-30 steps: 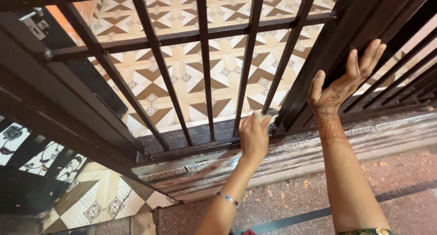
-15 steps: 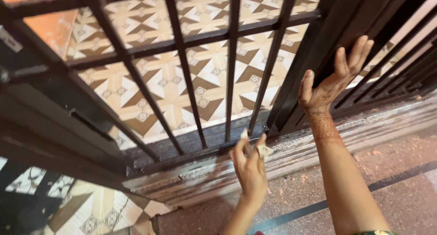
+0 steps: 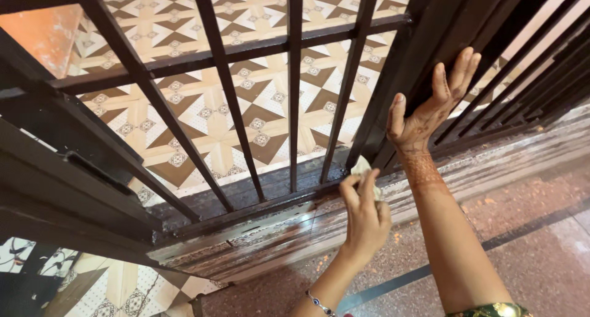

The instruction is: The person wipes the horizontal and vertical bars of a dark metal gate using a light-colored cloth, covering different sections of the frame.

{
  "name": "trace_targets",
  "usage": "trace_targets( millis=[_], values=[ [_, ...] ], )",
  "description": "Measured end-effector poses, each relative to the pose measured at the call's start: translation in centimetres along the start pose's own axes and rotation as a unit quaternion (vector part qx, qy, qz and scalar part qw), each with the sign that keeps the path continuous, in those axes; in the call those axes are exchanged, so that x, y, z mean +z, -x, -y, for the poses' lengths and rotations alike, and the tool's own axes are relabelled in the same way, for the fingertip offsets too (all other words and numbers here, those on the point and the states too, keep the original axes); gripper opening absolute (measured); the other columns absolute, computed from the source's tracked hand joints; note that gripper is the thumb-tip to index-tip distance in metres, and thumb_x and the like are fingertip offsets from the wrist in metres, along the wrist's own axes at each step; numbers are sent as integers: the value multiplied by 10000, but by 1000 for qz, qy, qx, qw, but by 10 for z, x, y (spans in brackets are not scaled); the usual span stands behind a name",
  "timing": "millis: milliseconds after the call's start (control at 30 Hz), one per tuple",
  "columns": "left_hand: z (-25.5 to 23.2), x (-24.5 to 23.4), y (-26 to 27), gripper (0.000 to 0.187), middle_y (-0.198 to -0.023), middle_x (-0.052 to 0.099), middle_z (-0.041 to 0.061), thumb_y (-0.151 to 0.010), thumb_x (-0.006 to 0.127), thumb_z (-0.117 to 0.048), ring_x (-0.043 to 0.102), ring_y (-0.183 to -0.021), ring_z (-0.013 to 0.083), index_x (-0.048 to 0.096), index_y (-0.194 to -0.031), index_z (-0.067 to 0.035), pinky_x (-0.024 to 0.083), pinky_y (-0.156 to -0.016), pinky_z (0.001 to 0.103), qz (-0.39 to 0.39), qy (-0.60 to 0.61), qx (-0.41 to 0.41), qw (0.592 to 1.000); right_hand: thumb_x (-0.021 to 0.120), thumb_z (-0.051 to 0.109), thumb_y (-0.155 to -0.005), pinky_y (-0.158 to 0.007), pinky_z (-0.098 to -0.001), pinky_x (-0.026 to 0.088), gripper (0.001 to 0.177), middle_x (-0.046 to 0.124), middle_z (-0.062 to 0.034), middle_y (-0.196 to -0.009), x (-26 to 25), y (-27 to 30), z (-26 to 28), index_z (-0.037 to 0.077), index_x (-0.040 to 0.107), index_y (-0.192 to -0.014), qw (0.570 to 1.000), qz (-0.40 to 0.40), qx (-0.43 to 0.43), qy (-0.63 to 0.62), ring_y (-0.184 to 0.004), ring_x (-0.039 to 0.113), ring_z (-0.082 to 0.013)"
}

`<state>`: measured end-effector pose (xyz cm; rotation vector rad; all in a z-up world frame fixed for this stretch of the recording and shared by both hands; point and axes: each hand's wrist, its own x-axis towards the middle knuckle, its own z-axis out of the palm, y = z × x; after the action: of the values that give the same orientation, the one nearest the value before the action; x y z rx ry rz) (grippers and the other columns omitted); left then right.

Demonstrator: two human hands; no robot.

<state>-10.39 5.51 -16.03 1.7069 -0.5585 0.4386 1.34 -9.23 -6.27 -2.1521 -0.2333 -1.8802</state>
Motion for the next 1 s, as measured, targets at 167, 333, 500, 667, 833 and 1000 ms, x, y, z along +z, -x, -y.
trace_targets(
  millis=[167, 333, 500, 667, 833, 1000],
  values=[
    [22, 15, -1, 535, -1343, 467, 231, -886, 497, 169, 641, -1182, 314, 577, -1376, -30, 560, -1004, 431, -20, -77, 51, 996, 505, 368, -1108, -1344, -555, 143, 576, 186, -160, -1741, 4, 0, -2, 188, 291, -1612, 1000, -8, -1, 3, -1601, 122, -378],
    [48, 17, 0, 118, -1144, 669, 124, -907, 644, -43, 666, -1140, 313, 700, -1011, -48, 572, -911, 408, 13, -140, 80, 987, 501, 361, -1113, -1336, -560, 139, 582, 181, -175, -1742, 1, 0, 2, 169, 275, -1614, 1000, -1, -3, 1, -1606, 137, -383],
    [49, 31, 1, 197, -1314, 608, 214, -1005, 602, -62, 624, -1203, 367, 652, -1163, 43, 559, -972, 410, -15, -184, 39, 982, 509, 383, -1114, -1329, -558, 124, 592, 179, -191, -1740, -3, 1, 4, 160, 277, -1610, 1000, 8, 3, 14, -1605, 136, -393],
    [50, 38, -2, 525, -1596, 363, 259, -1034, 472, -51, 578, -1228, 418, 358, -1534, 61, 552, -947, 386, 104, -33, -267, 957, 522, 399, -1123, -1328, -555, 110, 604, 167, -200, -1744, -4, -1, 5, 155, 275, -1617, 1000, 11, 7, 4, -1606, 125, -396],
    [76, 70, -5, 317, -1451, 479, 348, -978, 554, -119, 537, -1297, 421, 613, -1212, 88, 554, -983, 352, 137, -463, 6, 876, 505, 412, -1119, -1344, -553, 122, 598, 171, -177, -1756, -2, -1, 3, 181, 281, -1623, 1000, 8, 7, -2, -1612, 123, -379],
    [99, 89, -1, 244, -1421, 513, 323, -911, 602, -115, 600, -1193, 377, 727, -1060, 32, 587, -831, 354, 98, -473, 8, 876, 505, 418, -1131, -1326, -551, 140, 592, 167, -170, -1759, -3, 0, 3, 190, 278, -1628, 1000, 15, 7, -3, -1614, 126, -381]
  ],
)
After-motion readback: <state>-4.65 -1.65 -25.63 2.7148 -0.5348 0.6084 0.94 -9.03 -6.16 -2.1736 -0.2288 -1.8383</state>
